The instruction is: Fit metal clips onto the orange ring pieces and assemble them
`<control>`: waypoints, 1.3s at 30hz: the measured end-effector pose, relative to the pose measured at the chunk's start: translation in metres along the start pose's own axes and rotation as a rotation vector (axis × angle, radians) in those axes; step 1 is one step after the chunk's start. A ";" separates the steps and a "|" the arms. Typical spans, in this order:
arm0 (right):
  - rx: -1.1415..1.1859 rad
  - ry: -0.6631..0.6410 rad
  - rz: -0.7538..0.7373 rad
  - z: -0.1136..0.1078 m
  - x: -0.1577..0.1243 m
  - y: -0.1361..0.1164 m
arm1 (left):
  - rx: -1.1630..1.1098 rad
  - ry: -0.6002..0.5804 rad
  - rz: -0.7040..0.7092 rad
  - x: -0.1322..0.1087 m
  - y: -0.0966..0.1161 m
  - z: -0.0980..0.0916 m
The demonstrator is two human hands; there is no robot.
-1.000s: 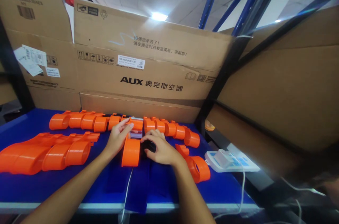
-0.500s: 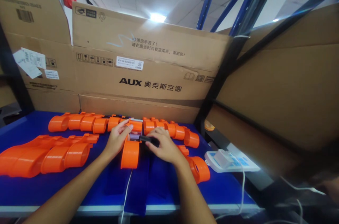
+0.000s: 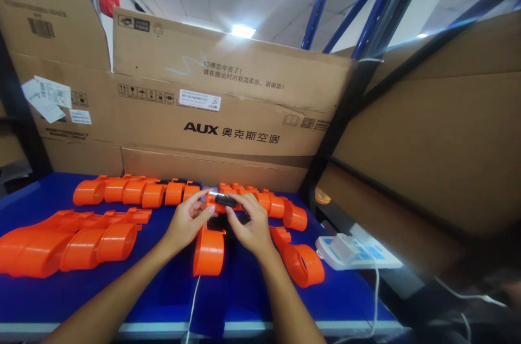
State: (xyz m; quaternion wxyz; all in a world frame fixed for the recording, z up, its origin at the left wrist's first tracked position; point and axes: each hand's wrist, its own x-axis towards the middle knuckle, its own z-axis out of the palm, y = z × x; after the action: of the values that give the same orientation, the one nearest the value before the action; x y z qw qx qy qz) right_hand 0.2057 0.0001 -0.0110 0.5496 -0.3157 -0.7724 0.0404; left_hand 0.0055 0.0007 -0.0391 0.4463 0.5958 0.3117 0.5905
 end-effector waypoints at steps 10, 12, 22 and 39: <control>0.011 -0.037 0.017 0.003 -0.001 -0.005 | 0.025 -0.070 -0.002 -0.003 0.001 0.002; 0.028 -0.030 0.026 0.004 -0.001 -0.005 | 0.007 -0.097 -0.011 -0.003 0.000 0.001; 0.109 -0.078 0.020 0.010 -0.004 -0.007 | -0.106 -0.055 -0.053 0.000 0.004 0.002; -0.448 -0.365 0.096 0.009 -0.007 0.012 | -0.443 0.312 -0.218 0.019 0.012 -0.020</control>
State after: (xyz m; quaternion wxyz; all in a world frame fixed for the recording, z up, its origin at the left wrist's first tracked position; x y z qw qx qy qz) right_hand 0.2046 0.0083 -0.0247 0.3154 -0.4528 -0.8325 -0.0492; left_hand -0.0143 0.0165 -0.0219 0.5729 0.3487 0.3022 0.6774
